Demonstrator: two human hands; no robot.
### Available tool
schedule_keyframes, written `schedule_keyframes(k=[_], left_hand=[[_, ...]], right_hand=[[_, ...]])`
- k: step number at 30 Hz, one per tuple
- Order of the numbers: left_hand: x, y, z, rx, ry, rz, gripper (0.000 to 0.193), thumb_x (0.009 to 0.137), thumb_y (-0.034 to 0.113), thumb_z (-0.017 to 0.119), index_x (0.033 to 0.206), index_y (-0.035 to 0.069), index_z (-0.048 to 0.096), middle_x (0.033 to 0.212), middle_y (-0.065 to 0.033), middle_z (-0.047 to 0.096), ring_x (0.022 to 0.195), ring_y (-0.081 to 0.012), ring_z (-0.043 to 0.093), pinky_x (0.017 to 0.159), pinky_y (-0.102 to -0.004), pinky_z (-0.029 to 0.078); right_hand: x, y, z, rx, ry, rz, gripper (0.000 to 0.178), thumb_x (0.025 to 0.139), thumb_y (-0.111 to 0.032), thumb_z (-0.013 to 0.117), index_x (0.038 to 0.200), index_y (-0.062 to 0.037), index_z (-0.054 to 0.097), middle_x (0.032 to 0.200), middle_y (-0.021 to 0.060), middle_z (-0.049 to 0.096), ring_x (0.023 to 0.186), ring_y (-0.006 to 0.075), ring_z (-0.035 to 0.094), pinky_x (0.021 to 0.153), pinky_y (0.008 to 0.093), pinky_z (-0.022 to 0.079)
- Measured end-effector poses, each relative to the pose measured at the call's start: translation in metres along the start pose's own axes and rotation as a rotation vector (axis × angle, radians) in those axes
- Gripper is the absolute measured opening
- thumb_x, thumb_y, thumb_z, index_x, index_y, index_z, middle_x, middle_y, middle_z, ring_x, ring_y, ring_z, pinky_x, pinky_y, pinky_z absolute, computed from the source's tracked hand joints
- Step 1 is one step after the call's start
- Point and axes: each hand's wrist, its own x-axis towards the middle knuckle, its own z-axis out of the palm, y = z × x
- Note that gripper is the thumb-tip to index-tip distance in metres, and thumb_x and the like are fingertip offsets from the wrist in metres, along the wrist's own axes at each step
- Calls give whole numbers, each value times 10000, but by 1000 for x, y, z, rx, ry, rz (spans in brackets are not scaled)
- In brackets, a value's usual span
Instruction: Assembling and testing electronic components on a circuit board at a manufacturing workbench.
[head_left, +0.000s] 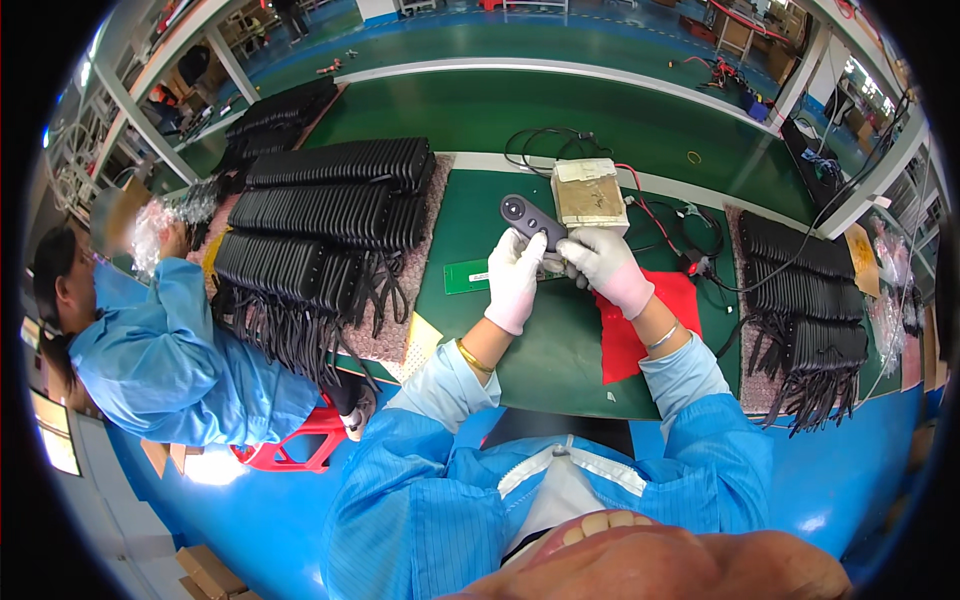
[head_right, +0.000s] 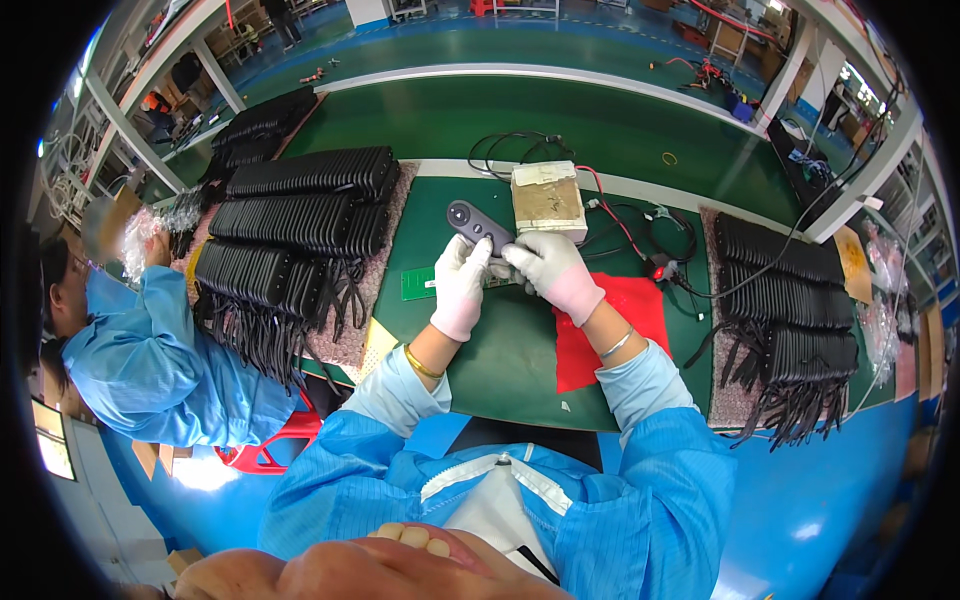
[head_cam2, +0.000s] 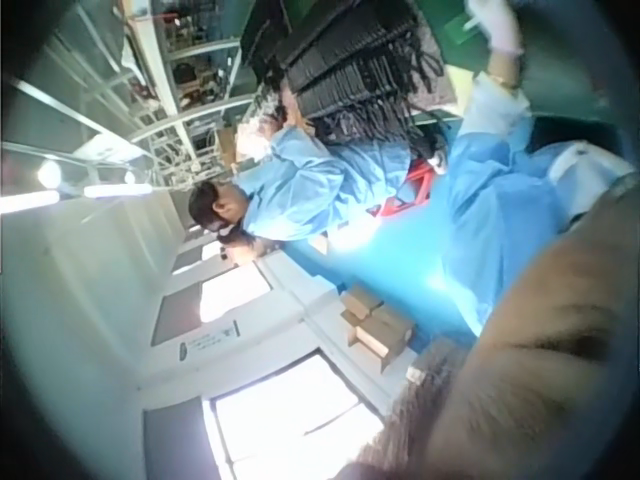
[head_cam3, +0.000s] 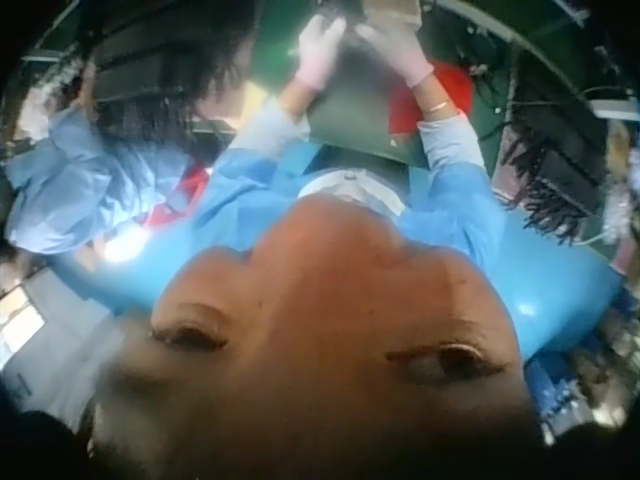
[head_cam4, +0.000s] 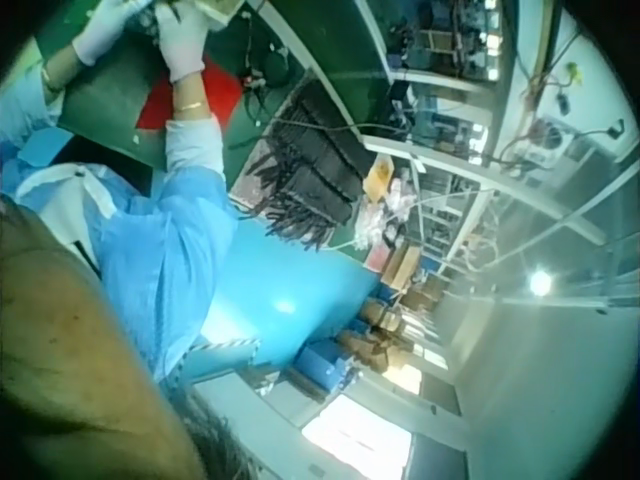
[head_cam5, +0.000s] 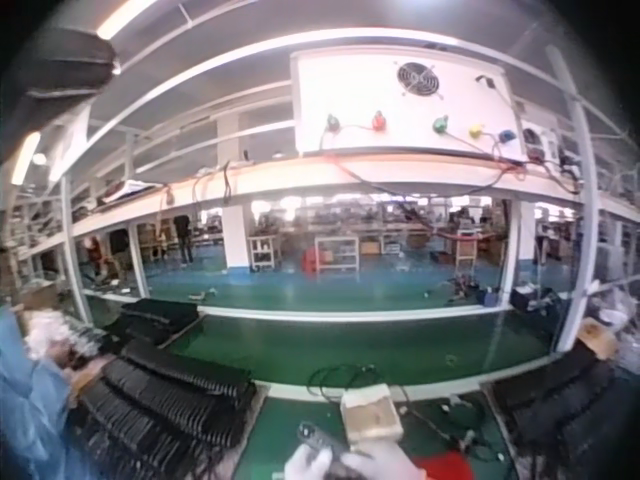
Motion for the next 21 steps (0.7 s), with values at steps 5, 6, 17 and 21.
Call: schedule_keyframes(k=[5, 6, 17, 21], left_hand=[[2, -2, -4, -251, -61, -122, 158, 994, 112, 525, 1098, -5, 546, 960, -113, 638, 763, -144, 624, 674, -238, 517], [2, -3, -4, -330, -78, -159, 165, 998, 122, 525, 1102, -4, 546, 963, -115, 640, 768, -147, 627, 676, -238, 516], [3, -11, -10, -482, -104, -225, 200, 1005, 145, 524, 1126, -14, 530, 969, -126, 641, 806, -162, 640, 708, -248, 518], [-1, -11, -8, -539, -89, -238, 197, 1013, 138, 512, 1144, -6, 542, 1014, -109, 632, 840, -166, 636, 713, -241, 507]], right_hand=[[3, 14, 3, 127, 10, -33, 233, 904, -233, 538, 786, -42, 600, 612, 45, 565, 490, 122, 479, 464, 233, 378], [4, 17, 4, 167, 14, -47, 234, 903, -232, 538, 780, -44, 602, 606, 44, 563, 489, 121, 475, 462, 232, 374], [1, 22, 16, 379, 117, -120, 217, 903, -176, 536, 749, -41, 608, 599, 45, 563, 496, 111, 467, 464, 233, 381], [-3, 23, 19, 429, 134, -139, 212, 906, -169, 532, 754, -45, 610, 599, 39, 560, 497, 106, 465, 465, 228, 382]])
